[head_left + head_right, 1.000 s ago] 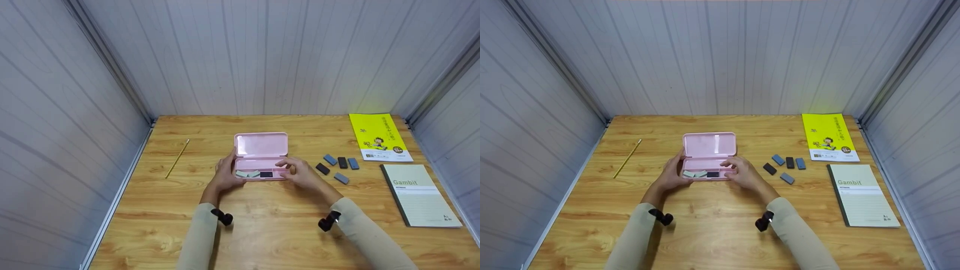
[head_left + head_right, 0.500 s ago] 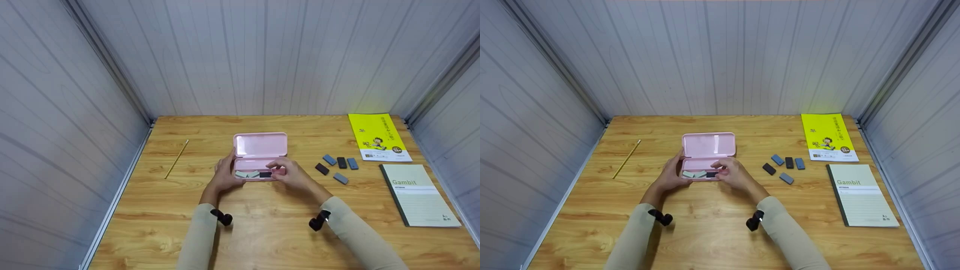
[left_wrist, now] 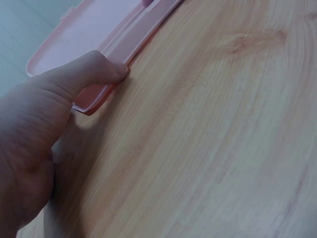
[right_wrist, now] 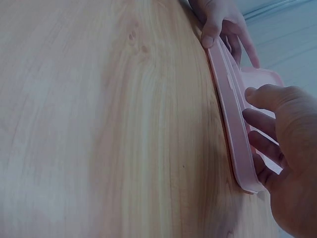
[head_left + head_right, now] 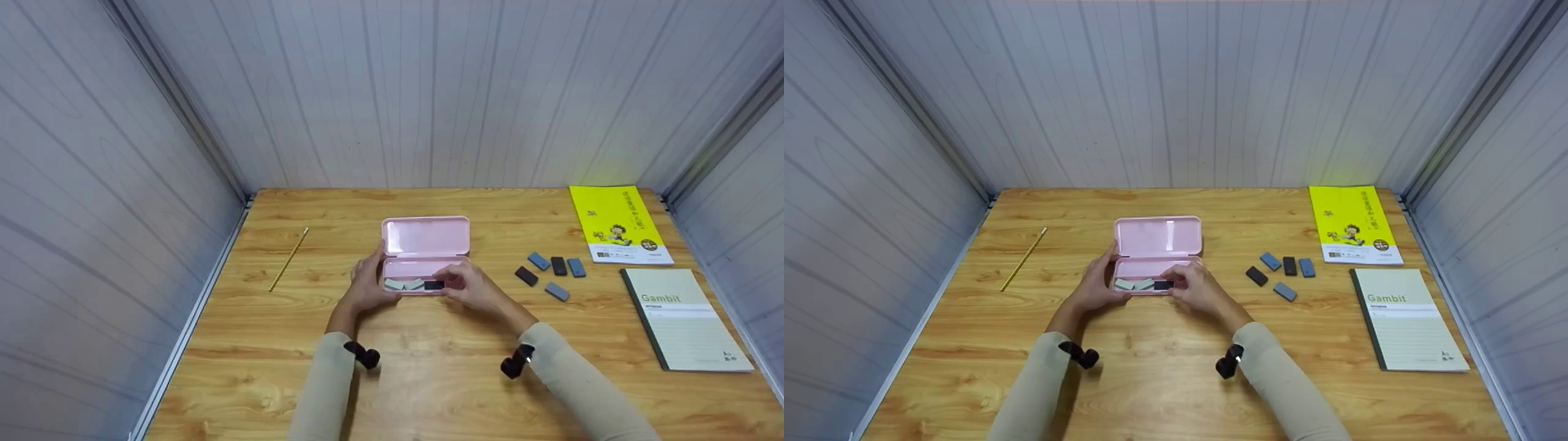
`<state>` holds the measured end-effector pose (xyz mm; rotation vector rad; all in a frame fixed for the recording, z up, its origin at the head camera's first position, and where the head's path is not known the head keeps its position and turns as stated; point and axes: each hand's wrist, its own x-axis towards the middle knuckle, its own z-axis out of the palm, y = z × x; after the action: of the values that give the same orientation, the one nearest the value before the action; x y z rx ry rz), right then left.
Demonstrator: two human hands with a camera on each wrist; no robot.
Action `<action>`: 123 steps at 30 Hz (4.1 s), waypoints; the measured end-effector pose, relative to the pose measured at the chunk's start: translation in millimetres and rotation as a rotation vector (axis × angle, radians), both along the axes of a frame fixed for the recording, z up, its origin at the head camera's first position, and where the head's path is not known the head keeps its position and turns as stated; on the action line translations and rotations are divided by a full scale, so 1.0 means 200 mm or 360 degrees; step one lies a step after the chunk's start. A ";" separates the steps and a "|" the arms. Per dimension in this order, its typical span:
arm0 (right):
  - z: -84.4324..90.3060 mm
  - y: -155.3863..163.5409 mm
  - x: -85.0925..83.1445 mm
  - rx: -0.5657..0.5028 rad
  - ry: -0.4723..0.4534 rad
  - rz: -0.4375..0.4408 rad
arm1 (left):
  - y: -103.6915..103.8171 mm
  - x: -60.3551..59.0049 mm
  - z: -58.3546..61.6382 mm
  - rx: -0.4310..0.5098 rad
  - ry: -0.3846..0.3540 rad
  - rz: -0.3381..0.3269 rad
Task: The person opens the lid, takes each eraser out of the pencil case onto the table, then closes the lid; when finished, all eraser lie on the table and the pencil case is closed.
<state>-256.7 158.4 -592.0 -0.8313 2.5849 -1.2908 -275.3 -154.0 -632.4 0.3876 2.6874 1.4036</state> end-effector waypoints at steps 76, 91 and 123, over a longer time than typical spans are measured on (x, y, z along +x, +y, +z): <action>-0.02 -0.10 -0.01 -0.0016 0.0037 -0.0109 | 0.01 0.02 0.03 -0.0012 -0.0045 0.0019; 0.00 -0.10 0.00 -0.0162 0.0049 -0.0150 | 0.01 0.03 0.03 -0.0006 -0.0036 0.0013; 0.04 0.14 0.06 -0.0111 0.0004 -0.0088 | 0.01 0.02 0.04 -0.0024 -0.0057 0.0005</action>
<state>-245.6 186.3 -584.3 -0.7781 2.5960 -1.4037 -271.6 -151.7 -624.9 0.3538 2.6696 1.3767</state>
